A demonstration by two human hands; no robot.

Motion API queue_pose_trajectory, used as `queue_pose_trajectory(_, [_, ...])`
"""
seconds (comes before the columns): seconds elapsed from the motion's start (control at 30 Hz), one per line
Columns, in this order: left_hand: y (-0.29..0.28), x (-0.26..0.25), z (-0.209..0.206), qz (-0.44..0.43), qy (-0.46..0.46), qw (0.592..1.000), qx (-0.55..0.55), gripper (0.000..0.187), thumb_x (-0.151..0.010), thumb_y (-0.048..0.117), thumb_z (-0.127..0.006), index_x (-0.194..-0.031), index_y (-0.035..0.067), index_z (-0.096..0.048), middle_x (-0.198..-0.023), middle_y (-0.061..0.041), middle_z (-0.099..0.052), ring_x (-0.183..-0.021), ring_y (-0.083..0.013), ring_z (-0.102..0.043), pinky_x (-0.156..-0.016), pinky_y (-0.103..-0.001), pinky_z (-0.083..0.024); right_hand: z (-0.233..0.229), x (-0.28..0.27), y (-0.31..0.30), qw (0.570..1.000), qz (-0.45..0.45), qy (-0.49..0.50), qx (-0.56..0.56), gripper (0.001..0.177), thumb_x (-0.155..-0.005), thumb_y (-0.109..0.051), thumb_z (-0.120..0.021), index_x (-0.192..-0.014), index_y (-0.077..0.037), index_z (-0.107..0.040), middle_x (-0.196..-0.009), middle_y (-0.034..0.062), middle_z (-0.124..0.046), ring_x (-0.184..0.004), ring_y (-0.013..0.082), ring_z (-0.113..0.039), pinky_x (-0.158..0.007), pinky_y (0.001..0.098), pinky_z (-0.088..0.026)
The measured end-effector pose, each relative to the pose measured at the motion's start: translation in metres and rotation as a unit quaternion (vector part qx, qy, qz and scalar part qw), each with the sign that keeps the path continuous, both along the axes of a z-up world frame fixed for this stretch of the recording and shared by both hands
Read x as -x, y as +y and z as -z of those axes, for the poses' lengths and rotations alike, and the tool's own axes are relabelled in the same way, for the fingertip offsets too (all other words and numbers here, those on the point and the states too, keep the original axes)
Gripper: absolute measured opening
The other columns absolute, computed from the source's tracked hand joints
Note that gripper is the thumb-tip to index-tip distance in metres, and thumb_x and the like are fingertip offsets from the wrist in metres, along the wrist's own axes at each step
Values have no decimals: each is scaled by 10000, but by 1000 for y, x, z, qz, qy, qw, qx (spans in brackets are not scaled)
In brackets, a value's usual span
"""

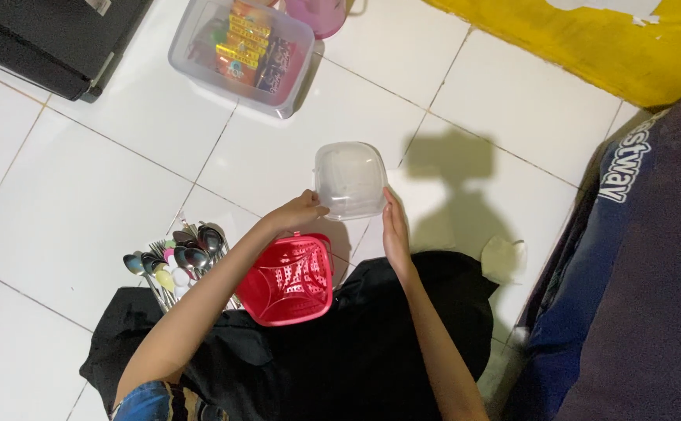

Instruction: The person wipes the inside and outside of a clear plastic container and a red plastic basket using a white tissue. They then fold a white paper sheet and place it on the floor beside the containers.

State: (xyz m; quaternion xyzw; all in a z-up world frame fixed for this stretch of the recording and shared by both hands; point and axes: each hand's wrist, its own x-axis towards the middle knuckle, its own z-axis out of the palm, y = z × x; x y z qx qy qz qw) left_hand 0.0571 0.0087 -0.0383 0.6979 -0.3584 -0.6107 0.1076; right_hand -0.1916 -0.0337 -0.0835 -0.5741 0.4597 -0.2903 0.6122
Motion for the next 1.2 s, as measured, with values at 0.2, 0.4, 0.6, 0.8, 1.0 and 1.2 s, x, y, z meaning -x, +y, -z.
queue_pose_trajectory(0.2, [4, -13, 28, -7, -5, 1000, 6, 716, -954, 376, -594, -1476, -59, -366, -1522, -285, -454, -1386, -481, -453, -1098, -609, -407, 18, -12, -2, 1000, -13, 6, -9, 518, -1151, -314, -253, -1613, -82, -290, -1662, 209, -227, -1550, 373, -147, -1271, 496, -95])
queue_pose_trajectory(0.4, [2, -9, 24, 11, -4, 1000, -7, 659, -985, 338, -540, -1477, -62, -362, -1503, -318, -457, -1382, -480, -458, -1097, -598, -421, 20, -16, -2, 1000, -16, 3, -9, 504, -1154, -279, -255, -1592, -34, -292, -1654, 248, -210, -1544, 385, -137, -1271, 497, -95])
queue_pose_trajectory(0.6, [7, -5, 12, 22, -8, 1000, 5, 642, -981, 319, -538, -1467, -76, -397, -1476, -311, -496, -1357, -478, -489, -1073, -606, -435, 22, -15, -2, 1000, -10, -12, -13, 503, -1156, -289, -256, -1593, -43, -286, -1662, 234, -192, -1551, 367, -130, -1279, 487, -84])
queue_pose_trajectory(0.8, [7, 8, -15, 161, -190, 968, 12, 689, -969, 393, -488, -1444, -96, -387, -1345, -358, -575, -1271, -484, -574, -1035, -607, -462, -6, -6, -4, 998, 39, 31, 32, 502, -1123, -196, -429, -1579, -33, -297, -1620, 238, -284, -1515, 400, -248, -1261, 531, -167])
queue_pose_trajectory(1.0, [4, 48, -72, 150, -326, 892, 275, 499, -1011, 296, -527, -1354, -66, -547, -1190, -303, -651, -1121, -451, -648, -913, -544, -516, 0, 53, -24, 967, 154, 194, 65, 234, -1091, -263, -566, -1305, -202, -639, -1305, -37, -597, -1265, 139, -555, -1122, 352, -402])
queue_pose_trajectory(1.2, [15, 121, -130, 22, -194, 928, 318, 425, -1005, 265, -580, -1280, -57, -610, -1138, -295, -659, -1056, -478, -663, -879, -530, -539, 62, 106, -36, 940, 164, 282, 99, 174, -1000, -233, -721, -1128, -123, -762, -1034, 55, -720, -981, 218, -700, -811, 318, -584])
